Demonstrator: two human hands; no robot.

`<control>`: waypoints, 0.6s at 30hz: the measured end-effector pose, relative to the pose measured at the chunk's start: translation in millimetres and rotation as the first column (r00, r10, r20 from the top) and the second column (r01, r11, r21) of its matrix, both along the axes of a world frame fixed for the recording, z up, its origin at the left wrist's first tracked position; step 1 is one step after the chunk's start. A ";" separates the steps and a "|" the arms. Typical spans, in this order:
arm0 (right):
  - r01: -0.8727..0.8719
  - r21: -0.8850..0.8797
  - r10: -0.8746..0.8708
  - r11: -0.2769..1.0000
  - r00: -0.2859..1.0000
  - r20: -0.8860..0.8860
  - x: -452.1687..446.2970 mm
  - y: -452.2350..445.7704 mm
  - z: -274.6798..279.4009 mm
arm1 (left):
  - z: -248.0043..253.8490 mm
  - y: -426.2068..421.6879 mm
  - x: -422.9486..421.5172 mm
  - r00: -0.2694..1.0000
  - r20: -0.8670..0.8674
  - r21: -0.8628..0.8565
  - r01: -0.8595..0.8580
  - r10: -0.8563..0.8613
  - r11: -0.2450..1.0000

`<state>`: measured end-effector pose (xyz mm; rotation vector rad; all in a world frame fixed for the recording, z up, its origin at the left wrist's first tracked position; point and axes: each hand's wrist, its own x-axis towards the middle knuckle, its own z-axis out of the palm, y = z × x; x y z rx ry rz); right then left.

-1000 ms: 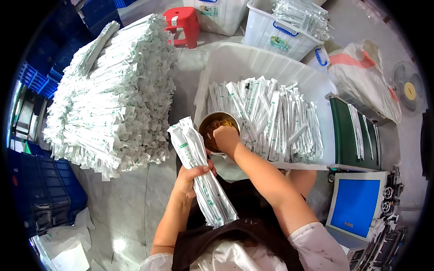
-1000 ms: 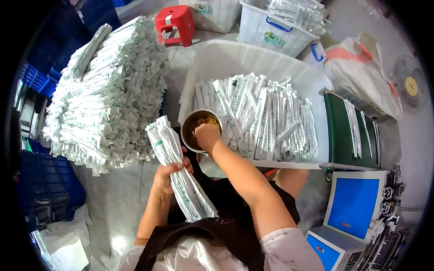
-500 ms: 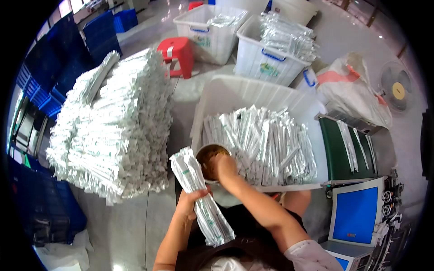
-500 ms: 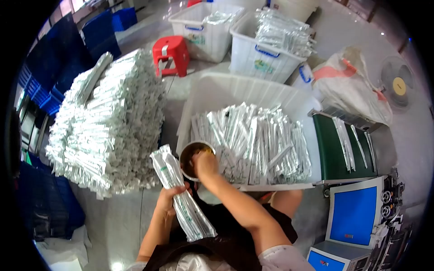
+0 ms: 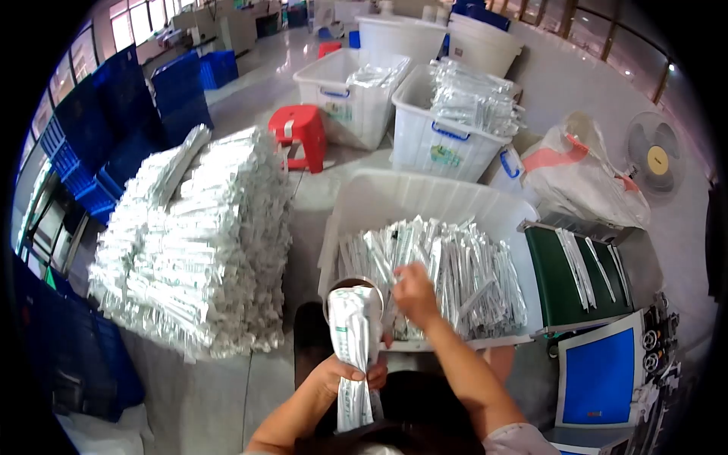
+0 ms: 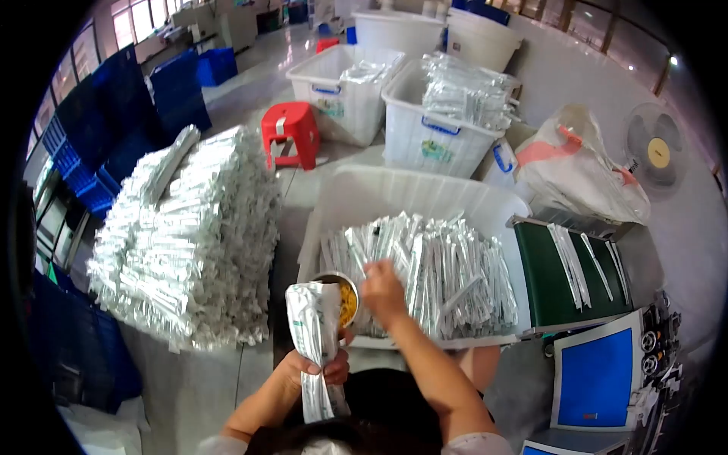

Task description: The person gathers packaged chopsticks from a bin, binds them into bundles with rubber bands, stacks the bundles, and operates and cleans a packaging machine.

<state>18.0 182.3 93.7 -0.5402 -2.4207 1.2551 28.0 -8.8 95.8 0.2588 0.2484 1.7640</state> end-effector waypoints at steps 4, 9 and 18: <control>-0.192 -0.481 0.235 0.856 0.972 0.030 60.0 10.9 -4.4 | -16.1 -14.2 -1.6 0.999 -0.029 0.017 -0.032 0.032 0.999; -0.496 -0.838 -0.008 0.228 0.860 -0.511 86.6 -42.4 35.8 | -37.1 -3.2 10.2 0.994 0.109 0.053 0.004 -0.010 0.999; -0.486 -0.709 0.347 0.512 0.871 -0.347 61.6 -6.7 29.0 | -21.1 7.5 8.6 0.962 -0.245 -0.144 -0.155 0.117 0.977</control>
